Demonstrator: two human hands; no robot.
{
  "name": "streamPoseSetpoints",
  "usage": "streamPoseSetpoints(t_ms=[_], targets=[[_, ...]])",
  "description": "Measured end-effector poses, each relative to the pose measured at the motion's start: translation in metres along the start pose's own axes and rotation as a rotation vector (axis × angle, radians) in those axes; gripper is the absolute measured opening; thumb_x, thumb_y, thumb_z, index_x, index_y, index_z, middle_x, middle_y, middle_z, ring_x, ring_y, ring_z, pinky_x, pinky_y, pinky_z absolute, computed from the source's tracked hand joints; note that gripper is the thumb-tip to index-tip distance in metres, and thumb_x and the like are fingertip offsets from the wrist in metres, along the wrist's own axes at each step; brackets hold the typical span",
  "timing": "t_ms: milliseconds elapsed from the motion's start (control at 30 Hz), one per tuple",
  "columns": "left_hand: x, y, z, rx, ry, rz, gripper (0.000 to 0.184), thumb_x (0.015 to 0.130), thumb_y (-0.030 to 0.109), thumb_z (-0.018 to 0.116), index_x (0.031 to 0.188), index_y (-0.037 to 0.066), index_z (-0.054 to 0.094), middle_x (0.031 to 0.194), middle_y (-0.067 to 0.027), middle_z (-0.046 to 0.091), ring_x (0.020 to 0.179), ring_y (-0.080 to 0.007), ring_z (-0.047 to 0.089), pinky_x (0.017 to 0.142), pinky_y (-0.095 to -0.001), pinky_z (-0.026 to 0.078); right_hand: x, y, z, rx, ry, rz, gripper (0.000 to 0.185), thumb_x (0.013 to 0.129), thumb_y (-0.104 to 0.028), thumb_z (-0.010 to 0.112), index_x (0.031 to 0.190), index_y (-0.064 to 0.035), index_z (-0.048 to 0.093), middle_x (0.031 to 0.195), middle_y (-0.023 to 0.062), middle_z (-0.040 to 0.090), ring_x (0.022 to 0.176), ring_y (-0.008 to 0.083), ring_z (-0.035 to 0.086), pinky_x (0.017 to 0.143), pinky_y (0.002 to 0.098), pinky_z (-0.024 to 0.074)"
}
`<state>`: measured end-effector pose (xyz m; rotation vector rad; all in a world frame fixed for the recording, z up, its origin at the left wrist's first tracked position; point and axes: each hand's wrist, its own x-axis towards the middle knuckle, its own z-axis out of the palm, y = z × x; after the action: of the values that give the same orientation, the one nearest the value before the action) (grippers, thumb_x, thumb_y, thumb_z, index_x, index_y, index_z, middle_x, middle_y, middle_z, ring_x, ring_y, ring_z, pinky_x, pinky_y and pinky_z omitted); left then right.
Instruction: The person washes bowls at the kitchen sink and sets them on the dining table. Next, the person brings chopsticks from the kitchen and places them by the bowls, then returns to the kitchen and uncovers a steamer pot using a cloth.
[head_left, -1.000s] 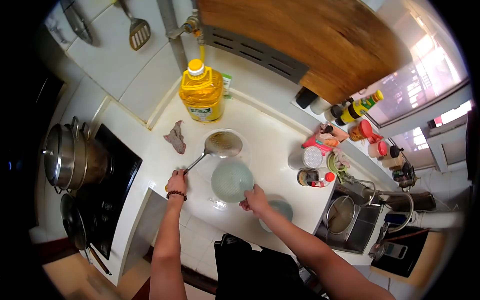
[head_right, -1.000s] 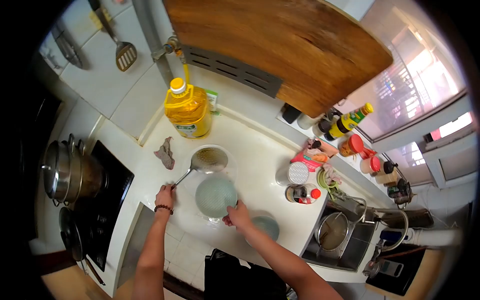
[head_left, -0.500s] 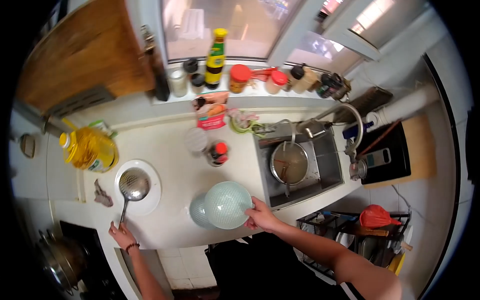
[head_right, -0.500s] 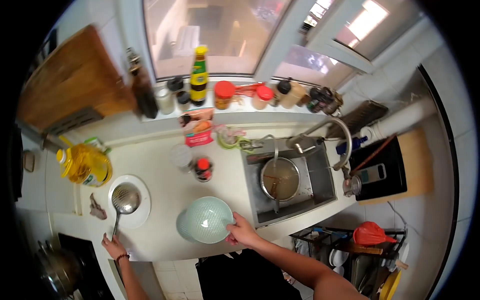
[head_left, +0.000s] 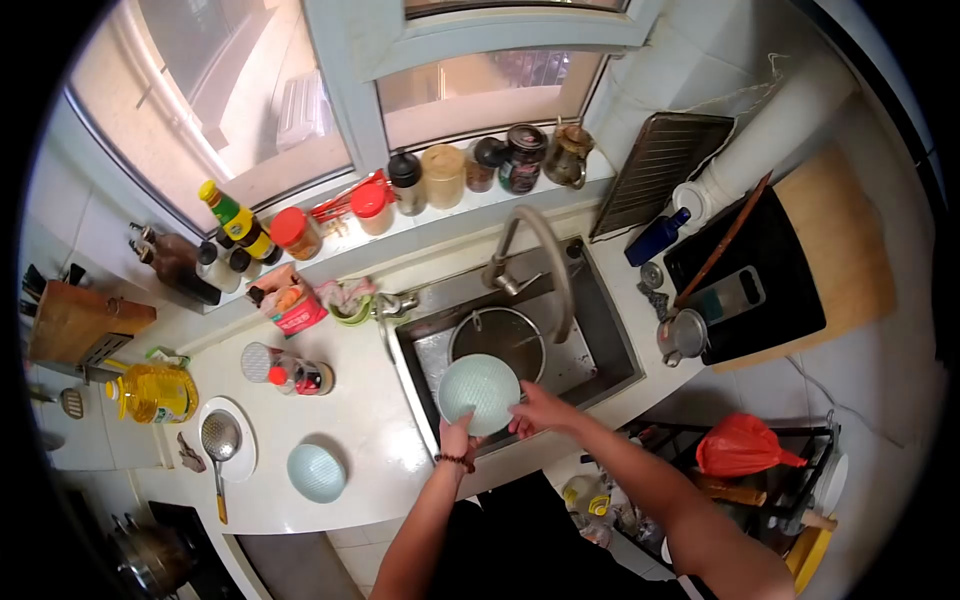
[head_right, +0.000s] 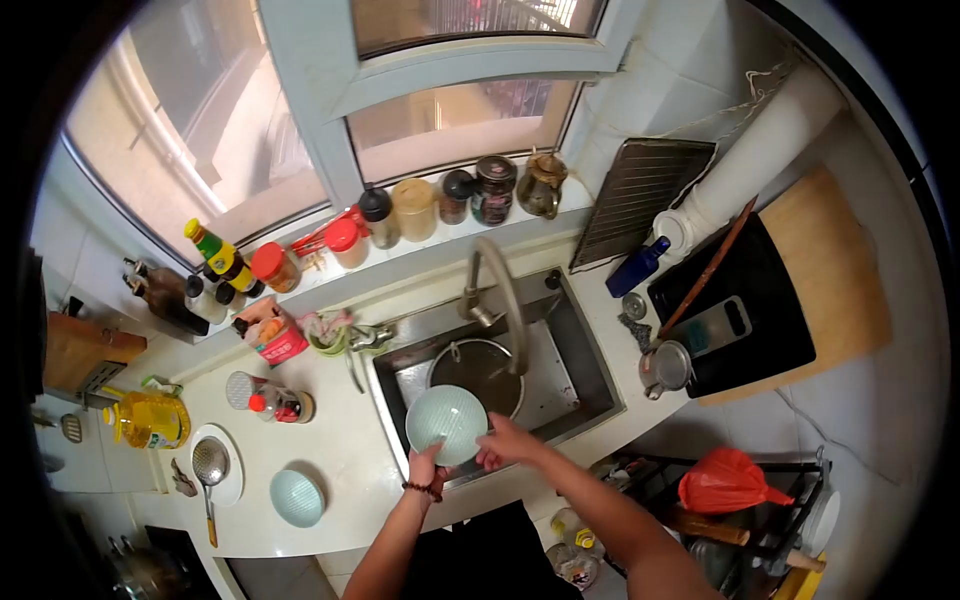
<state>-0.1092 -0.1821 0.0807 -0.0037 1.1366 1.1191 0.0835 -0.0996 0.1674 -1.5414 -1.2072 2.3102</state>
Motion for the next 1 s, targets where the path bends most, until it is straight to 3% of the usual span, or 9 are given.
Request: streamPoseSetpoints(t_ms=[67, 133, 200, 333, 400, 767, 833, 900, 1000], targets=[[0.02, -0.013, 0.027, -0.042, 0.112, 0.004, 0.057, 0.087, -0.003, 0.046, 0.142, 0.01, 0.036, 0.131, -0.0204, 0.052, 0.11, -0.0413, 0.061, 0.075, -0.0514, 0.062, 0.016, -0.015, -0.078, -0.273, -0.17, 0.084, 0.04, 0.089, -0.004, 0.055, 0.128, -0.0049, 0.049, 0.085, 0.0111, 0.068, 0.063, 0.0177, 0.066, 0.052, 0.0302, 0.053], [0.028, -0.002, 0.058, 0.029, 0.17, 0.006, 0.058, 0.087, -0.004, 0.045, 0.142, 0.009, 0.036, 0.13, -0.0209, 0.052, 0.108, -0.0414, 0.062, 0.071, -0.0498, 0.062, 0.06, -0.023, -0.147, -0.654, 0.127, -0.226, 0.042, 0.087, -0.006, 0.059, 0.128, -0.0069, 0.052, 0.107, 0.0118, 0.068, 0.071, 0.0231, 0.068, 0.063, 0.0342, 0.0565], [0.043, -0.008, 0.068, 0.113, 0.187, 0.038, 0.058, 0.085, -0.004, 0.044, 0.142, 0.007, 0.035, 0.129, -0.0209, 0.053, 0.1, -0.0399, 0.066, 0.062, -0.0444, 0.064, 0.084, -0.053, -0.163, -0.878, 0.703, -0.833, 0.046, 0.086, -0.01, 0.058, 0.131, -0.0071, 0.05, 0.131, 0.0134, 0.057, 0.09, 0.0318, 0.067, 0.081, 0.0442, 0.0554], [0.072, -0.011, 0.085, 0.163, 0.198, 0.053, 0.057, 0.085, -0.005, 0.043, 0.141, 0.008, 0.038, 0.127, -0.0201, 0.055, 0.097, -0.0373, 0.067, 0.055, -0.0405, 0.063, 0.121, -0.088, -0.16, -1.224, 0.664, -0.699, 0.047, 0.087, -0.012, 0.054, 0.134, -0.0044, 0.047, 0.14, 0.0143, 0.045, 0.111, 0.0361, 0.057, 0.099, 0.0496, 0.0452], [0.08, -0.01, 0.098, 0.133, 0.178, 0.061, 0.056, 0.086, -0.005, 0.042, 0.141, 0.008, 0.04, 0.124, -0.0188, 0.058, 0.095, -0.0352, 0.068, 0.055, -0.0396, 0.063, 0.111, -0.101, -0.153, -1.326, 0.481, -0.386, 0.049, 0.088, -0.004, 0.049, 0.137, -0.0022, 0.045, 0.141, 0.0129, 0.043, 0.131, 0.0326, 0.043, 0.11, 0.0507, 0.0339], [0.093, 0.004, 0.121, 0.237, 0.222, 0.04, 0.061, 0.083, -0.006, 0.042, 0.142, 0.011, 0.04, 0.124, -0.017, 0.058, 0.093, -0.035, 0.068, 0.055, -0.0408, 0.064, 0.102, -0.076, -0.176, -1.167, 0.521, -0.569, 0.055, 0.088, -0.005, 0.053, 0.141, 0.0016, 0.04, 0.147, 0.0172, 0.041, 0.126, 0.0351, 0.048, 0.107, 0.0491, 0.0383], [0.1, 0.0, 0.119, 0.288, 0.195, 0.08, 0.048, 0.087, 0.001, 0.046, 0.133, 0.01, 0.044, 0.113, -0.0155, 0.062, 0.091, -0.0328, 0.068, 0.058, -0.0454, 0.063, 0.09, -0.065, -0.173, -1.114, 0.55, -0.614, 0.054, 0.089, -0.007, 0.052, 0.141, 0.0019, 0.041, 0.146, 0.0185, 0.042, 0.125, 0.0375, 0.049, 0.106, 0.0484, 0.0395], [0.11, -0.003, 0.12, 0.282, 0.181, 0.078, 0.052, 0.085, -0.001, 0.043, 0.137, 0.01, 0.042, 0.117, -0.0163, 0.06, 0.093, -0.0345, 0.067, 0.056, -0.0448, 0.063, 0.071, -0.045, -0.163, -1.012, 0.654, -0.972, 0.052, 0.089, -0.015, 0.059, 0.136, 0.0026, 0.046, 0.139, 0.0183, 0.05, 0.124, 0.0374, 0.05, 0.106, 0.0466, 0.0394], [0.126, -0.008, 0.123, 0.376, 0.139, 0.07, 0.053, 0.086, 0.002, 0.043, 0.139, 0.01, 0.042, 0.118, -0.0167, 0.06, 0.097, -0.0346, 0.067, 0.058, -0.0424, 0.063, 0.039, -0.021, -0.132, -1.106, 0.261, -0.862, 0.056, 0.083, -0.025, 0.07, 0.131, 0.0001, 0.053, 0.135, 0.0171, 0.055, 0.124, 0.0334, 0.052, 0.103, 0.0459, 0.0409]])
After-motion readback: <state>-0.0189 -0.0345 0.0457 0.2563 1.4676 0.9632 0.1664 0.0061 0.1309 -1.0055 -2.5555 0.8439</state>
